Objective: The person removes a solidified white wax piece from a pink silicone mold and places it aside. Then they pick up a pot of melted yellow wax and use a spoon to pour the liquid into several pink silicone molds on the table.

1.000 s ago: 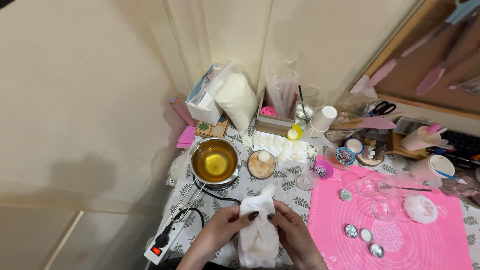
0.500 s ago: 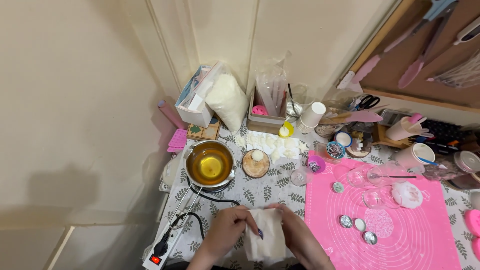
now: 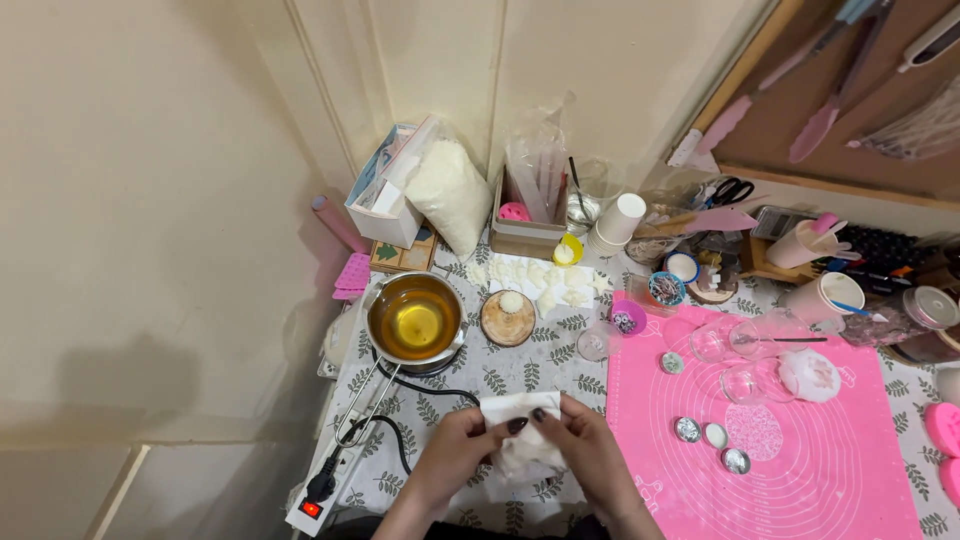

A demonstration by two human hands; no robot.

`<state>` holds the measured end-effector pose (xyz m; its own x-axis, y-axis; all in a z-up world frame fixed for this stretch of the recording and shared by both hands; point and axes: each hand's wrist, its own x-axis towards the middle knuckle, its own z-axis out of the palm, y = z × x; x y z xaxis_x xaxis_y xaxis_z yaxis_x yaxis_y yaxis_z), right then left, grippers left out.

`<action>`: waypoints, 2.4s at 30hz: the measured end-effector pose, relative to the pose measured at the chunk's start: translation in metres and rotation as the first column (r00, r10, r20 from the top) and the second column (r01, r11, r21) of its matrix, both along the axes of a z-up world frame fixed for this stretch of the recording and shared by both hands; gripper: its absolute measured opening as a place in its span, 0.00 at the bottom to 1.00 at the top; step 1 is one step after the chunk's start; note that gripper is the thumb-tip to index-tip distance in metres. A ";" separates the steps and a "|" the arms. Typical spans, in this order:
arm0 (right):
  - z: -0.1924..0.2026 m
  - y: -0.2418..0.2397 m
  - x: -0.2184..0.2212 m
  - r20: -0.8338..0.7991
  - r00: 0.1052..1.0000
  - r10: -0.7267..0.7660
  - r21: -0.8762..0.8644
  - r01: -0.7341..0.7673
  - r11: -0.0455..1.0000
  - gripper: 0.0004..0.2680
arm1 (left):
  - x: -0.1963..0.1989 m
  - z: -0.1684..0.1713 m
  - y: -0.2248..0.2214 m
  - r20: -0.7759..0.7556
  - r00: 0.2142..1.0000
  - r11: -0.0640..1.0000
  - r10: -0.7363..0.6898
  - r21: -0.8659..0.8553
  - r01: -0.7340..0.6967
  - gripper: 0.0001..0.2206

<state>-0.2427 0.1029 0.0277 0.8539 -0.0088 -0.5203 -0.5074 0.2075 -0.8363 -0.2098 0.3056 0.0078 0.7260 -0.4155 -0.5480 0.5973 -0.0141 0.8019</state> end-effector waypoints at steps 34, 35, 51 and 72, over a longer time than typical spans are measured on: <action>0.050 -0.013 0.007 0.013 1.000 0.002 0.183 -0.004 0.983 0.14 | 0.020 -0.001 0.012 0.048 0.997 0.993 -0.063 -0.096 0.067 0.10; 0.061 -0.010 0.008 -0.145 0.987 0.072 0.142 -0.051 0.989 0.18 | 0.018 -0.005 0.012 0.201 0.974 0.993 -0.106 -0.024 0.113 0.08; -0.023 -0.030 -0.028 -0.011 0.986 0.167 0.003 -0.167 0.986 0.08 | -0.010 0.035 0.005 -0.042 0.964 0.956 -0.262 0.127 0.265 0.12; -0.168 -0.085 -0.036 -0.285 0.958 -0.009 -0.267 -0.070 0.961 0.15 | 0.042 -0.077 0.214 0.530 0.809 0.335 -0.254 0.833 -0.440 0.40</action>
<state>-0.2792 0.0184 -0.1400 0.6752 -0.1600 -0.7201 -0.7321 -0.0265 -0.6806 -0.1682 0.5199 -0.0691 0.9837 0.1733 -0.0485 0.1771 -0.8841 0.4324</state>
